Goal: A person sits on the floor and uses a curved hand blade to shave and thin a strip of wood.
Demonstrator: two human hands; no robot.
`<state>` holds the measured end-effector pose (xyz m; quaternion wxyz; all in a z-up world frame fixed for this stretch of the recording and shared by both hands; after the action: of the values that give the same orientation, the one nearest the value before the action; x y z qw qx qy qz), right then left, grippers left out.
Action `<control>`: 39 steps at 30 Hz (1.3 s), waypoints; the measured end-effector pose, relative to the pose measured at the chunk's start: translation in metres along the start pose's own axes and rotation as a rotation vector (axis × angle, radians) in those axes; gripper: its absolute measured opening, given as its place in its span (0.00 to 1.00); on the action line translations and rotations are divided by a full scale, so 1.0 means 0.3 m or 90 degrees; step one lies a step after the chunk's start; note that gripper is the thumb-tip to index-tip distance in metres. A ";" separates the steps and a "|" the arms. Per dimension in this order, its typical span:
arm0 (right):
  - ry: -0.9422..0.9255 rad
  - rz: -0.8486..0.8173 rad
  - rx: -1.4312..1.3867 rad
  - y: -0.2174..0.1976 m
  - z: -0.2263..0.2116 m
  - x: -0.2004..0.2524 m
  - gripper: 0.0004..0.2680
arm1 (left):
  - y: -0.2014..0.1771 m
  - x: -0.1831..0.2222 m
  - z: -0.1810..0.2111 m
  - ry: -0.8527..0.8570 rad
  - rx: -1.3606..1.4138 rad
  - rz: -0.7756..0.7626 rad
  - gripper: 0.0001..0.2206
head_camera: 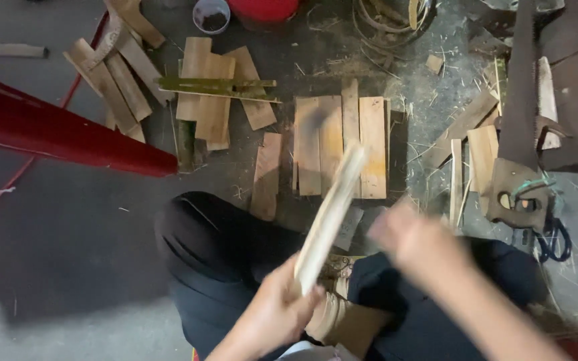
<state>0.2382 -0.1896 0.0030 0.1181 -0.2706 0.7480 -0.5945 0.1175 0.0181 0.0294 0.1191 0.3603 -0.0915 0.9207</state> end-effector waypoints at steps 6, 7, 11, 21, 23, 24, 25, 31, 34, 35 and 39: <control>0.378 0.208 -0.160 -0.177 0.566 0.101 0.21 | -0.040 0.002 -0.087 0.027 0.078 0.024 0.19; 0.324 0.218 -0.175 -0.169 0.513 0.122 0.18 | -0.036 0.008 -0.074 -0.046 0.184 -0.029 0.15; 0.374 0.062 -0.273 -0.181 0.172 0.143 0.14 | -0.010 -0.039 -0.052 -0.044 0.289 -0.068 0.13; 0.026 -0.138 -0.142 0.131 -0.205 0.167 0.21 | -0.029 -0.006 -0.042 -0.102 0.237 -0.077 0.19; 0.033 -0.150 -0.143 0.146 -0.214 0.178 0.21 | -0.029 0.002 -0.053 -0.109 0.236 -0.069 0.20; 0.035 -0.149 -0.143 0.159 -0.208 0.182 0.21 | -0.025 0.009 -0.058 -0.109 0.235 -0.070 0.20; 0.008 -0.137 -0.159 0.166 -0.212 0.184 0.22 | -0.025 0.015 -0.067 -0.114 0.218 -0.060 0.19; 0.392 -0.024 -0.275 -0.099 0.184 -0.058 0.14 | 0.027 0.109 -0.134 -0.062 0.216 -0.066 0.14; 0.577 0.077 -0.326 -0.080 0.590 0.007 0.20 | -0.003 0.121 -0.211 -0.114 0.230 -0.071 0.15; 0.414 0.110 -0.171 -0.081 0.687 -0.012 0.28 | -0.022 0.103 -0.235 -0.156 0.268 -0.059 0.17; 0.425 0.122 -0.256 -0.093 0.374 0.100 0.28 | -0.040 0.070 -0.147 -0.166 0.239 -0.078 0.16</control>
<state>0.2768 -0.3026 0.0041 -0.1315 -0.0092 0.8685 -0.4778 0.0777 0.0440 0.0129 0.0925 0.4969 0.0887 0.8583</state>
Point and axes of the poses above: each hand's wrist, its own x-axis away from the middle knuckle, its own y-axis out of the palm, z = x × y, the point moved 8 cm from there along -x, towards the middle knuckle, and after that the axes turned 13 degrees about -x, right-handed, at the moved point
